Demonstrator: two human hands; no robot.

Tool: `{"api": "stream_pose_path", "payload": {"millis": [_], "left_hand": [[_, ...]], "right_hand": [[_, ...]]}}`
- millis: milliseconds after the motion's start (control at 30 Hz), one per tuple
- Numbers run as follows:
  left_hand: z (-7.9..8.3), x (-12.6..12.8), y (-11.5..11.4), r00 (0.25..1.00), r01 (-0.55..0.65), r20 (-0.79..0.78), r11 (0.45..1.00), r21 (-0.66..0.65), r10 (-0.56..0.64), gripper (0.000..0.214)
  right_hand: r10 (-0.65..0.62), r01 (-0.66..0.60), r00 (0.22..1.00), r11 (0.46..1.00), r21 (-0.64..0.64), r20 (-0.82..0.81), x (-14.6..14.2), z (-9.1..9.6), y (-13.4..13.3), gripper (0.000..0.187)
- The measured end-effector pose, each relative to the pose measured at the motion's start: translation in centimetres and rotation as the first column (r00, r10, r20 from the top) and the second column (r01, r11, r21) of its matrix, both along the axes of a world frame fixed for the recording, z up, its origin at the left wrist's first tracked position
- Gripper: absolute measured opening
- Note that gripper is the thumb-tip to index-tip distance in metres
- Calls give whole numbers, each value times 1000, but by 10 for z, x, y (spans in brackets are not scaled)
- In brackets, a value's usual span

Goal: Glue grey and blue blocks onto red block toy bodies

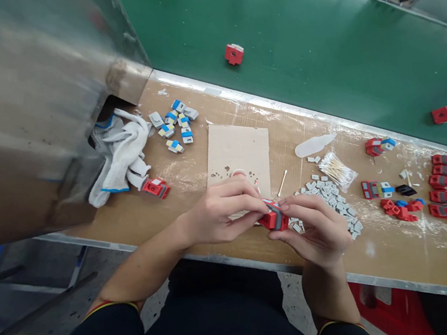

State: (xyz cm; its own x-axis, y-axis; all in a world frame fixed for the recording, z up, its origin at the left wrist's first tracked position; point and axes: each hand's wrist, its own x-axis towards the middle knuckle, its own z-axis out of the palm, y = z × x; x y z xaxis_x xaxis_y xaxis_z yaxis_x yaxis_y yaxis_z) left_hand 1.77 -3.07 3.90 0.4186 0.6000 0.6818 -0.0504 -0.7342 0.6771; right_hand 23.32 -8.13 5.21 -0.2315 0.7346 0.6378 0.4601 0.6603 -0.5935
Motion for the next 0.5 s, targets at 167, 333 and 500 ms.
{"api": "stream_pose_path", "payload": {"millis": [167, 333, 500], "left_hand": [[-3, 1, -3, 1000, 1, 15, 1000, -20, 0, 10], [-5, 3, -3, 999, -5, 34, 1000, -24, 5, 9], [-3, 4, 2, 1000, 0, 15, 999, 37, 0, 4]], "right_hand": [[2, -2, 1000, 1000, 2, 29, -1, 1, -3, 46], [-4, 3, 1000, 1000, 25, 27, -1, 1, -4, 50], [-27, 25, 999, 998, 60, 32, -2, 1, -4, 53]]}}
